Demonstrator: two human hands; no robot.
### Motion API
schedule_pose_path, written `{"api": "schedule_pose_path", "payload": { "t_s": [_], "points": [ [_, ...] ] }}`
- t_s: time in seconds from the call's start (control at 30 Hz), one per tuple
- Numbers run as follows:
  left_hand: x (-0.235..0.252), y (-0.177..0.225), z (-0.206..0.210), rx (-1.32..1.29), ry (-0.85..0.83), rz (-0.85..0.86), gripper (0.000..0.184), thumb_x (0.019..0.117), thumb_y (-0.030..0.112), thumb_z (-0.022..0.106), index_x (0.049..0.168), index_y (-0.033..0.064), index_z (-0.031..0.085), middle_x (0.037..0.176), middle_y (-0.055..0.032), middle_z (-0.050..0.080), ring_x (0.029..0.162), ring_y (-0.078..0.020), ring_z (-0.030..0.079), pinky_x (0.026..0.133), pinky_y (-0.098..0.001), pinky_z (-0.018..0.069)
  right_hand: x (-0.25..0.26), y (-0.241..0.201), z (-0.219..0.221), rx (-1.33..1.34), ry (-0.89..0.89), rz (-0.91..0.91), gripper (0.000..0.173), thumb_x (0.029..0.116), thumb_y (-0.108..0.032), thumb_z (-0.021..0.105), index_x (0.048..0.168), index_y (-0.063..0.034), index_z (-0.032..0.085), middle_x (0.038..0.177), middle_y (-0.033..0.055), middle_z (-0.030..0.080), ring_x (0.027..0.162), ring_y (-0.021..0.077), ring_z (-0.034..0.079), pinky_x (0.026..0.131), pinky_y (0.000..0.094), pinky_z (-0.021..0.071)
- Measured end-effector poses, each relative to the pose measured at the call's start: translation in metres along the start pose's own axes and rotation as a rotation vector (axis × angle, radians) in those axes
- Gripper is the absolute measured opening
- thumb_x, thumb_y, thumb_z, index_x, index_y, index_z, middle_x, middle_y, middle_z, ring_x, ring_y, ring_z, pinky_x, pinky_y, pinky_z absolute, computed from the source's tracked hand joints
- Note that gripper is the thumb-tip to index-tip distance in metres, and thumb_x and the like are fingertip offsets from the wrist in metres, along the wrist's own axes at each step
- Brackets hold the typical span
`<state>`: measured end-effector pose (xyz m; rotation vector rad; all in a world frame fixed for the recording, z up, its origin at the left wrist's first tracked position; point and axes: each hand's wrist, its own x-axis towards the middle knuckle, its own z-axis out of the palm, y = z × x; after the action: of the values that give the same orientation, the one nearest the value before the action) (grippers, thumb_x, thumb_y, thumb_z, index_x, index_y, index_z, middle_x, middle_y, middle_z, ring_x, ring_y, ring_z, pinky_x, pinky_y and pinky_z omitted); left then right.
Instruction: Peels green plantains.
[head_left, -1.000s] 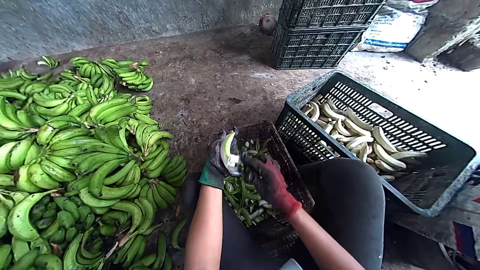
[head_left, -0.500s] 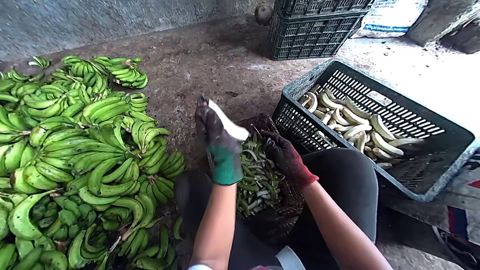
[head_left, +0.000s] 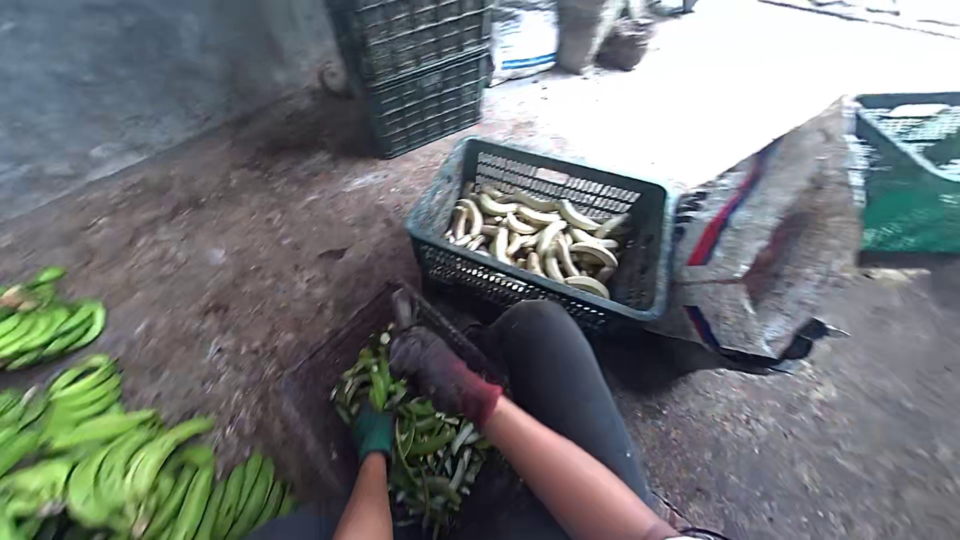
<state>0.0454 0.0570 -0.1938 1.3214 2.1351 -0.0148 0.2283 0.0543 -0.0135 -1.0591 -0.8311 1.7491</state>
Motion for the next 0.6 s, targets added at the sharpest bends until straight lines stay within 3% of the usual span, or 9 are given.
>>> {"api": "schedule_pose_path", "payload": {
  "t_s": [0.1, 0.2, 0.3, 0.37, 0.4, 0.43, 0.53, 0.6],
  "points": [
    [0.003, 0.008, -0.01, 0.024, 0.059, 0.056, 0.06, 0.0978, 0.038, 0.065, 0.138, -0.0048, 0.055, 0.133, -0.0292, 0.06, 0.128, -0.0436, 0.056, 0.108, -0.0594, 0.043, 0.009, 0.01, -0.002, 0.021, 0.045, 0.076, 0.035, 0.0991, -0.018, 0.063, 0.128, -0.0041, 0.052, 0.086, 0.0033, 0.059, 0.066, 0.0106, 0.057, 0.058, 0.0274, 0.0501],
    [-0.021, 0.046, -0.058, -0.035, 0.169, 0.159, 0.058, 0.0969, 0.039, 0.067, 0.134, -0.006, 0.058, 0.126, -0.0316, 0.062, 0.122, -0.047, 0.058, 0.105, -0.0637, 0.0434, 0.023, 0.032, -0.005, 0.084, 0.234, 0.16, 0.032, 0.1041, -0.029, 0.058, 0.124, -0.005, 0.051, 0.079, 0.0042, 0.054, 0.061, 0.0134, 0.053, 0.056, 0.0307, 0.0494],
    [-0.062, 0.086, -0.106, -0.047, 0.199, 0.34, 0.064, 0.098, 0.041, 0.066, 0.144, 0.0001, 0.051, 0.129, -0.0295, 0.062, 0.122, -0.0465, 0.059, 0.104, -0.0641, 0.0429, 0.029, 0.045, -0.009, 0.105, 0.297, 0.291, 0.049, 0.1082, -0.043, 0.046, 0.139, -0.0046, 0.048, 0.104, 0.0159, 0.058, 0.083, 0.0254, 0.059, 0.076, 0.0465, 0.0538],
    [-0.096, 0.093, -0.112, -0.117, 0.32, 0.529, 0.064, 0.0965, 0.039, 0.067, 0.142, -0.0038, 0.052, 0.124, -0.0312, 0.064, 0.117, -0.0483, 0.061, 0.102, -0.0652, 0.0439, 0.023, 0.044, -0.006, 0.022, 0.226, 0.267, 0.047, 0.112, -0.04, 0.034, 0.141, -0.0046, 0.045, 0.114, 0.015, 0.058, 0.092, 0.0216, 0.06, 0.081, 0.0412, 0.0528],
    [-0.113, 0.091, -0.108, -0.158, 0.402, 0.646, 0.065, 0.0948, 0.04, 0.066, 0.137, -0.0076, 0.055, 0.119, -0.0322, 0.066, 0.112, -0.0489, 0.064, 0.098, -0.0654, 0.046, 0.015, 0.038, -0.007, -0.09, 0.16, 0.2, 0.046, 0.1134, -0.03, 0.031, 0.147, -0.0012, 0.043, 0.13, 0.0184, 0.059, 0.109, 0.0212, 0.061, 0.094, 0.0391, 0.0519],
    [-0.126, 0.089, -0.1, -0.183, 0.488, 0.76, 0.067, 0.0927, 0.045, 0.063, 0.131, -0.0096, 0.059, 0.112, -0.031, 0.068, 0.104, -0.0476, 0.067, 0.094, -0.0645, 0.0489, 0.006, 0.03, -0.006, -0.127, 0.136, 0.147, 0.045, 0.1133, -0.024, 0.028, 0.148, 0.0017, 0.041, 0.137, 0.0206, 0.055, 0.117, 0.0208, 0.058, 0.101, 0.037, 0.0483],
    [-0.148, 0.078, -0.07, -0.209, 0.651, 1.002, 0.072, 0.0905, 0.059, 0.056, 0.118, -0.0065, 0.069, 0.098, -0.0257, 0.072, 0.093, -0.0413, 0.069, 0.091, -0.0612, 0.0488, 0.005, 0.04, -0.011, -0.18, 0.179, 0.083, 0.049, 0.1122, -0.025, 0.035, 0.146, 0.0091, 0.043, 0.143, 0.0279, 0.051, 0.128, 0.028, 0.054, 0.11, 0.0398, 0.0426],
    [-0.16, 0.072, -0.06, -0.269, 0.7, 1.079, 0.071, 0.0916, 0.063, 0.055, 0.112, -0.0027, 0.071, 0.093, -0.021, 0.071, 0.089, -0.0321, 0.068, 0.091, -0.0533, 0.0476, 0.017, 0.053, -0.016, -0.499, 0.143, 0.094, 0.043, 0.1086, -0.021, 0.046, 0.139, 0.0072, 0.056, 0.139, 0.0251, 0.059, 0.128, 0.0287, 0.057, 0.112, 0.0412, 0.0425]
  ]
}}
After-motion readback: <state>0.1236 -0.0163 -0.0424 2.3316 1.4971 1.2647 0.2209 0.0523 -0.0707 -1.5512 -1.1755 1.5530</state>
